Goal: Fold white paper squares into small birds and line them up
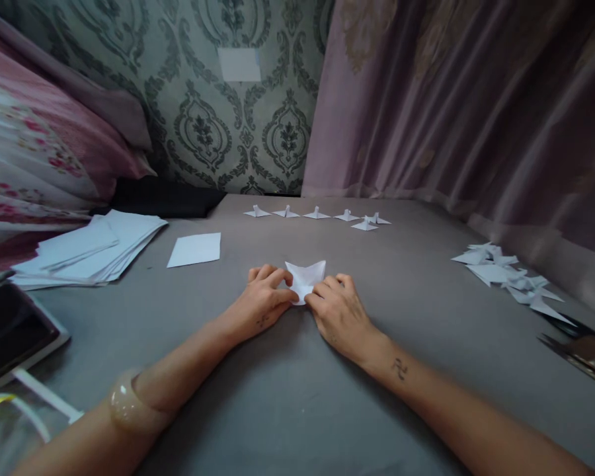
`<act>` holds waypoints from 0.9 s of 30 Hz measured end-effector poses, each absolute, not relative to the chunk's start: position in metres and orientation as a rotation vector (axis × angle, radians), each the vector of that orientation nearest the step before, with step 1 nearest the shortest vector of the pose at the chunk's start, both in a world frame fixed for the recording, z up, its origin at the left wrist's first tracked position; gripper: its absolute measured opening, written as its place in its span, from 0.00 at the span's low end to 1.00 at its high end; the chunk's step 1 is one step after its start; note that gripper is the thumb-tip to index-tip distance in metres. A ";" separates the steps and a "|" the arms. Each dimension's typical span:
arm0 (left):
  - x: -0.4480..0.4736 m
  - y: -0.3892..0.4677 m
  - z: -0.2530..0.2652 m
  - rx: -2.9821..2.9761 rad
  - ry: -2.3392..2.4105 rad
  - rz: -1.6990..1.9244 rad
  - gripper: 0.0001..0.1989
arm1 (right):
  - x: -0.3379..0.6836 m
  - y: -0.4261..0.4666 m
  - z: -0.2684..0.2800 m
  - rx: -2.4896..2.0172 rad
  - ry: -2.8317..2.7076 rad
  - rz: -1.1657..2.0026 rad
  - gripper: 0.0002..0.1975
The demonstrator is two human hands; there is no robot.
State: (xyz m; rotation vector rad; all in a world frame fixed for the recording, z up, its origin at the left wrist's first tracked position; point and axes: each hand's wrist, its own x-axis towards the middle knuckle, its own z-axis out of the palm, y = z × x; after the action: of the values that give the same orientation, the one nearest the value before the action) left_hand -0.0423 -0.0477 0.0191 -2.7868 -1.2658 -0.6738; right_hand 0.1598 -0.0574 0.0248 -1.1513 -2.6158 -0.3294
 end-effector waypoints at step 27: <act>-0.037 -0.044 0.000 -2.782 -1.619 -0.725 0.09 | 0.148 -0.043 0.043 -1.277 -2.762 -0.196 0.13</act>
State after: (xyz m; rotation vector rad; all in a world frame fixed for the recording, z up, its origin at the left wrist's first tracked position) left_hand -0.0373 -0.0441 -0.0005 -2.7818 -1.6194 -0.7245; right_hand 0.1479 -0.0427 0.0431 -1.2771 -2.7622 -0.1960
